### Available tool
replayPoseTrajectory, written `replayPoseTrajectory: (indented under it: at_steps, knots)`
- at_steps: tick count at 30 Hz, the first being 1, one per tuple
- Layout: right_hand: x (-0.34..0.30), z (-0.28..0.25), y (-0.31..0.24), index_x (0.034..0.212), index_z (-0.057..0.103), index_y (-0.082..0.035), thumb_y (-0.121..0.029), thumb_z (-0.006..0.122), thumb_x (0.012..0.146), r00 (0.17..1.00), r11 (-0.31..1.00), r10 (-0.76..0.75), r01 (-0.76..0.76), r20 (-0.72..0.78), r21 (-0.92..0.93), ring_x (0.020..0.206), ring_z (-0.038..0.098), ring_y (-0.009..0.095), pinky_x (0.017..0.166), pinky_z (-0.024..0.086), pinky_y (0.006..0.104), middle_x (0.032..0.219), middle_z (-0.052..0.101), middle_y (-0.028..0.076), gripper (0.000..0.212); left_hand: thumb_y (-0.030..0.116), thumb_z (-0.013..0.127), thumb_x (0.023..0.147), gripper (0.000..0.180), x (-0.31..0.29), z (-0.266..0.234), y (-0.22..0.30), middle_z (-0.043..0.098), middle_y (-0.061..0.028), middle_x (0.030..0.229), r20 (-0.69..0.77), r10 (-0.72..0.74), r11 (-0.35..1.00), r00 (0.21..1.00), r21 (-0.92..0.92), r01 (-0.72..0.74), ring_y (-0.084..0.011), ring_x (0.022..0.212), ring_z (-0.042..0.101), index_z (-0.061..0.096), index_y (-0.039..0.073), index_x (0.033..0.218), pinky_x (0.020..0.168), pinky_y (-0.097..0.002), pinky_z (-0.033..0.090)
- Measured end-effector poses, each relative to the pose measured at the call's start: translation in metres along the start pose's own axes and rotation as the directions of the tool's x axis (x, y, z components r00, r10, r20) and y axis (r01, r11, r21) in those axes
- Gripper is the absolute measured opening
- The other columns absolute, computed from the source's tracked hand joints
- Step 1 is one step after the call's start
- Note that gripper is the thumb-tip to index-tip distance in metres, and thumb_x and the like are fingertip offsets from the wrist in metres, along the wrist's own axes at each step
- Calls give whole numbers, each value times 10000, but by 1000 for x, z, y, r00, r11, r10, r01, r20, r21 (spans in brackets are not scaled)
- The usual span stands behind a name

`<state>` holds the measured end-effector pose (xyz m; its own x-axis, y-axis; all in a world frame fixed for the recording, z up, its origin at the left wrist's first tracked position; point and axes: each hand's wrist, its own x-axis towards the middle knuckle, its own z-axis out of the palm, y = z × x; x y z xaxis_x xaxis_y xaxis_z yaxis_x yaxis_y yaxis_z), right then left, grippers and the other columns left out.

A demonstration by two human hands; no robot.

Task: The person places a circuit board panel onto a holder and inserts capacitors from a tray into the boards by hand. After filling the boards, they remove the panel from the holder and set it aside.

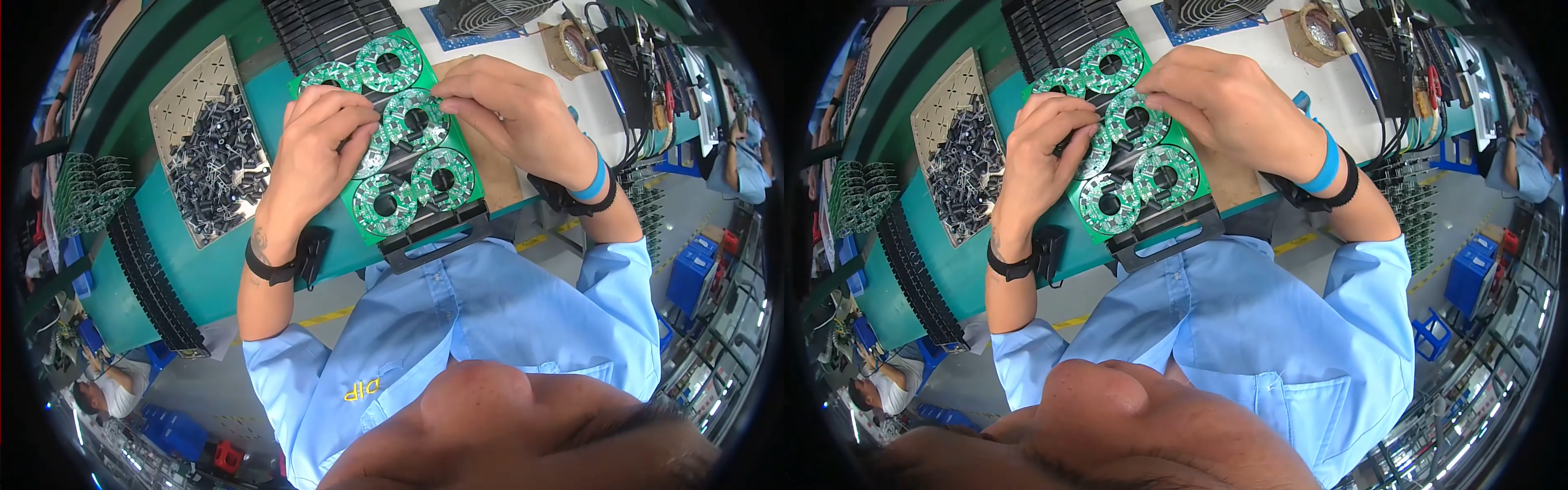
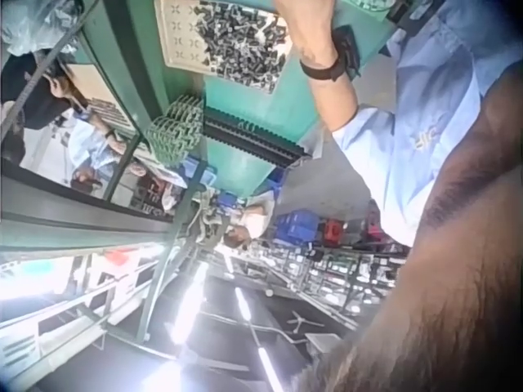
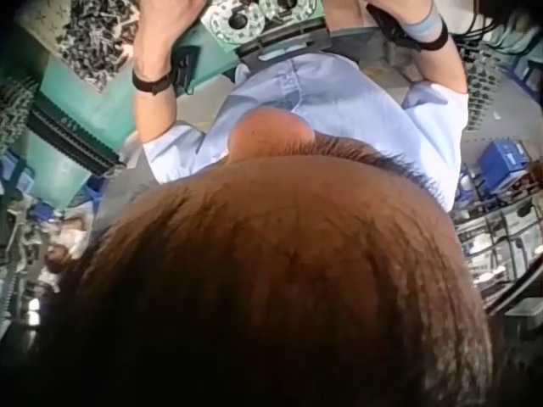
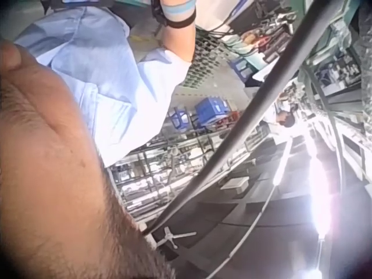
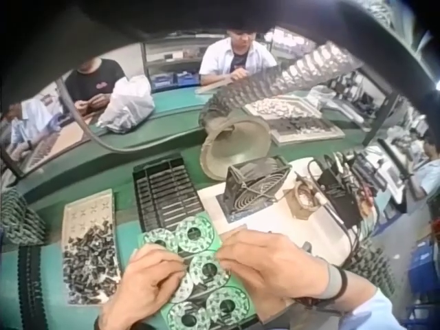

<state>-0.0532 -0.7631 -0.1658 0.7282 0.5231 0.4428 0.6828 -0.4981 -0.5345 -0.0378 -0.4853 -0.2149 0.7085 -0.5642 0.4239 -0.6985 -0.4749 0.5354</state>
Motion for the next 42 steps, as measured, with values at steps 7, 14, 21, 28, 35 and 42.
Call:
replayPoseTrajectory:
  at_steps: [7, 14, 21, 28, 35, 42]
  knots:
    - [24, 15, 5, 1054, 742, -7, -31, 764, 921, 996, 997, 77, -78, 54, 17, 896, 722, 310, 763, 589, 382, 989, 737, 122, 137, 48, 823, 831, 166, 3, 3, 7, 733, -3, 1058, -1, -53, 998, 999, 33, 53, -247, 1055, 643, 749, 82, 976, 911, -378, 470]
    - [36, 28, 24, 1067, 745, -7, -45, 752, 934, 998, 999, -15, 17, 67, -33, 883, 718, 324, 761, 588, 392, 999, 740, 130, 138, 76, 829, 853, 264, -3, -3, 4, 729, -88, 1093, -100, -38, 995, 994, -91, 29, -299, 1059, 662, 741, 44, 1101, 926, -436, 512]
    - [38, 33, 32, 1060, 744, 4, -38, 742, 943, 996, 998, -14, 19, 89, -56, 897, 720, 330, 768, 590, 393, 1022, 744, 134, 124, 135, 738, 960, 315, -20, -67, -34, 703, -173, 1207, -285, -259, 832, 923, 420, 363, -374, 1081, 667, 706, 23, 1253, 955, -485, 538]
    - [43, 34, 30, 1059, 748, 10, -22, 740, 943, 993, 999, -19, 24, 118, -46, 919, 724, 337, 789, 594, 398, 1033, 745, 139, 120, 176, 664, 1017, 270, -44, -78, -59, 676, -181, 1207, -241, -433, 647, 869, 588, 486, -408, 1079, 657, 699, 22, 1236, 940, -502, 535]
    - [44, 34, 30, 1051, 749, 13, -20, 748, 935, 993, 998, -28, 34, 118, -47, 929, 723, 346, 804, 596, 402, 1037, 745, 141, 120, 179, 650, 1029, 237, -37, -76, -64, 668, -194, 1158, -287, -531, 643, 797, 477, 600, -424, 1066, 661, 710, 10, 1183, 916, -503, 541]
    - [43, 34, 30, 1039, 751, -7, -49, 742, 922, 993, 996, -48, 55, 110, -66, 930, 722, 352, 805, 599, 419, 1027, 743, 127, 124, 182, 644, 1035, 232, -39, -75, -72, 669, -207, 1142, -305, -518, 664, 799, 446, 600, -432, 1056, 660, 725, -2, 1150, 911, -505, 539]
